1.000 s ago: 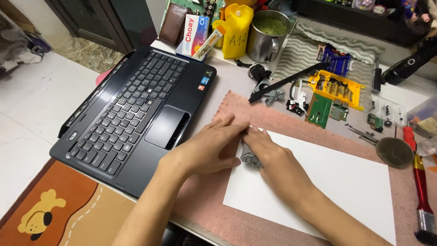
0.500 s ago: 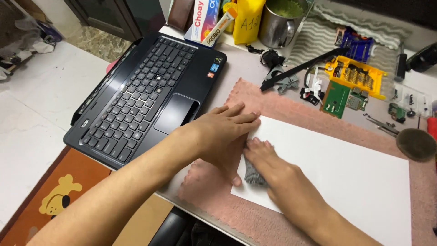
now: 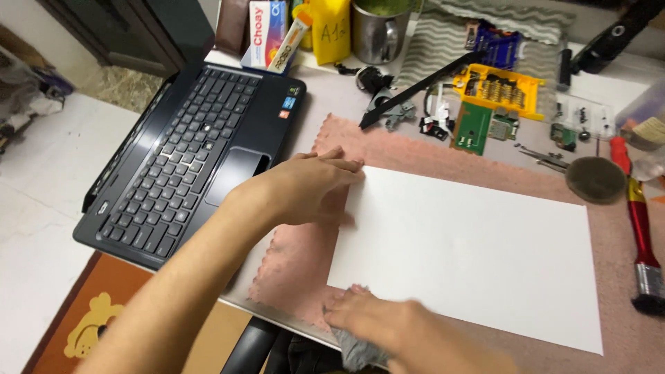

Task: The person cleans a white sheet of paper on a cluttered desk using a brush, a round sponge, a cloth, and a green scraper. They wipe the surface repeatedly with each tool in sequence.

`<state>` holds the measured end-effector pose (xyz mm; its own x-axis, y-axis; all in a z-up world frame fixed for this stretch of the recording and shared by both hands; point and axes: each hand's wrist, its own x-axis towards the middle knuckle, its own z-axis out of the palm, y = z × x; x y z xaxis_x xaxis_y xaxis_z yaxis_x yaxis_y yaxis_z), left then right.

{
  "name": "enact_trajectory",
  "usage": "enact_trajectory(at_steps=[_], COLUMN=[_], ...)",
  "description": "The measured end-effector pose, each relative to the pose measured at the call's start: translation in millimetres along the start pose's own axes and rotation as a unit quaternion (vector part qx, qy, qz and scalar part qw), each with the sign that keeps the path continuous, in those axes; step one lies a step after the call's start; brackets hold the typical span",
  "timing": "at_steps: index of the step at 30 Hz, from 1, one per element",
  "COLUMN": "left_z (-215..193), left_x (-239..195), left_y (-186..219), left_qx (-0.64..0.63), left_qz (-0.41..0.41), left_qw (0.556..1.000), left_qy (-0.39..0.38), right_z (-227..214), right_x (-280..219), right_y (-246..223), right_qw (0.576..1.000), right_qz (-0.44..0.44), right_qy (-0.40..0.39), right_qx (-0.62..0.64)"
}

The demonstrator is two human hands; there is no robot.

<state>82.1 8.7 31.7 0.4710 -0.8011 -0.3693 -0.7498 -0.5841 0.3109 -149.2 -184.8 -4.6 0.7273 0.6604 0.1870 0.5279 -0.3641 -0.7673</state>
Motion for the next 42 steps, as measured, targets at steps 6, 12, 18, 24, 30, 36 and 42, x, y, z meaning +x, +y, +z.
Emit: enact_trajectory(at_steps=[6,12,18,24,30,36,42], left_z=[20,42,54,54,48,41,47], left_x=[-1,-3,0,3,2,0,6], left_y=[17,40,32,30,36,50,78], left_qx=[-0.067,-0.140,-0.067,-0.017,0.012,-0.014,-0.130], left_qz=[0.141,0.123,0.119,0.132,0.160,0.136,0.073], left_qw=[0.948,0.931,0.933,0.935,0.929,0.935,0.938], left_qy=[0.277,0.314,0.333,0.330,0.334,0.327,0.313], right_z=[-91,-90,-56,-41,5,18,-74], right_x=[17,36,36,15,-25,-57,-29], right_y=[14,82,103,58,0,-13,22], right_qw=[0.980,0.959,0.942,0.951,0.964,0.993,0.967], right_qz=[0.105,0.106,0.098,0.130,0.081,0.061,0.112], right_qy=[0.161,0.189,0.171,0.126,0.103,0.085,0.219], right_qx=[-0.058,-0.184,-0.271,-0.252,-0.232,-0.061,-0.071])
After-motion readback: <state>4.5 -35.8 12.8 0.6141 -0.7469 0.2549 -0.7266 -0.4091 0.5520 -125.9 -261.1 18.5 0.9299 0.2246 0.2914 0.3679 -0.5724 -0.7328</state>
